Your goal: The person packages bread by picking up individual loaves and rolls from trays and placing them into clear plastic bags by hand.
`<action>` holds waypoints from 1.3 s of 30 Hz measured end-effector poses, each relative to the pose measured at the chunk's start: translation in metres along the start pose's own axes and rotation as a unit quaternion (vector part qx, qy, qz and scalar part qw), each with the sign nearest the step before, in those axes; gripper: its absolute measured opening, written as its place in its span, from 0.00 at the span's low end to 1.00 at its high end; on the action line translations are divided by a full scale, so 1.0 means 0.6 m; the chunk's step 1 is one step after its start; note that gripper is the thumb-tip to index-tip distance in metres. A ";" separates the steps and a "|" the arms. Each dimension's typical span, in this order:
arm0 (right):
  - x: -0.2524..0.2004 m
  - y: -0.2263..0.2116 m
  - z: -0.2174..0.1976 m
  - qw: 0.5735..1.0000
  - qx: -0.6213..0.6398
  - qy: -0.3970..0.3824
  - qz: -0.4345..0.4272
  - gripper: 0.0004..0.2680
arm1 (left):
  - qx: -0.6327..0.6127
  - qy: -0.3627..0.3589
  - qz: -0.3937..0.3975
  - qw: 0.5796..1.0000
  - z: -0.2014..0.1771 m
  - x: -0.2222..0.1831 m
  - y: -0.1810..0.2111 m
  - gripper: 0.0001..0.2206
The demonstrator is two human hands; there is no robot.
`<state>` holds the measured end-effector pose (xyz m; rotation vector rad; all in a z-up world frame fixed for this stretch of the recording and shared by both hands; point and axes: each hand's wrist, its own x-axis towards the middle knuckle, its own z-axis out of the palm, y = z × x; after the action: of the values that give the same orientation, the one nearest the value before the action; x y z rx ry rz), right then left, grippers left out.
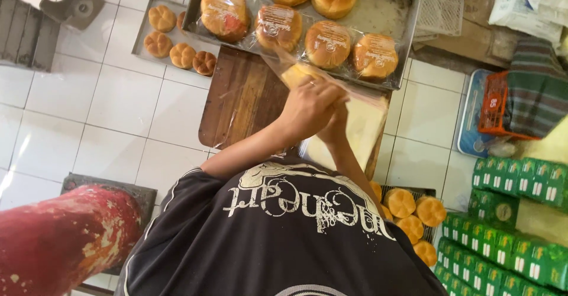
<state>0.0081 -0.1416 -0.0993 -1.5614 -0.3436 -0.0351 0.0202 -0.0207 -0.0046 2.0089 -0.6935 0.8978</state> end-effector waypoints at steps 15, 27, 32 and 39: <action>-0.022 0.135 -0.050 0.946 0.293 0.003 0.140 0.36 | -0.367 -0.090 -0.350 0.857 0.006 -0.205 -0.197 0.14; -0.029 0.285 -0.018 0.966 0.068 0.220 0.119 0.18 | -0.284 -0.018 -0.416 0.864 0.098 -0.373 -0.307 0.10; 0.008 0.278 -0.052 0.939 -0.204 0.276 0.028 0.05 | -0.101 -0.235 -0.318 0.913 -0.001 -0.268 -0.242 0.10; 0.056 0.211 -0.015 0.909 -0.320 0.035 -0.264 0.08 | -0.186 -0.203 -0.313 0.909 0.010 -0.255 -0.230 0.06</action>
<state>0.0718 -0.1414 -0.2138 -2.0598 -0.7450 -0.6852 0.0314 0.0688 -0.1903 1.8905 -0.3501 -0.0378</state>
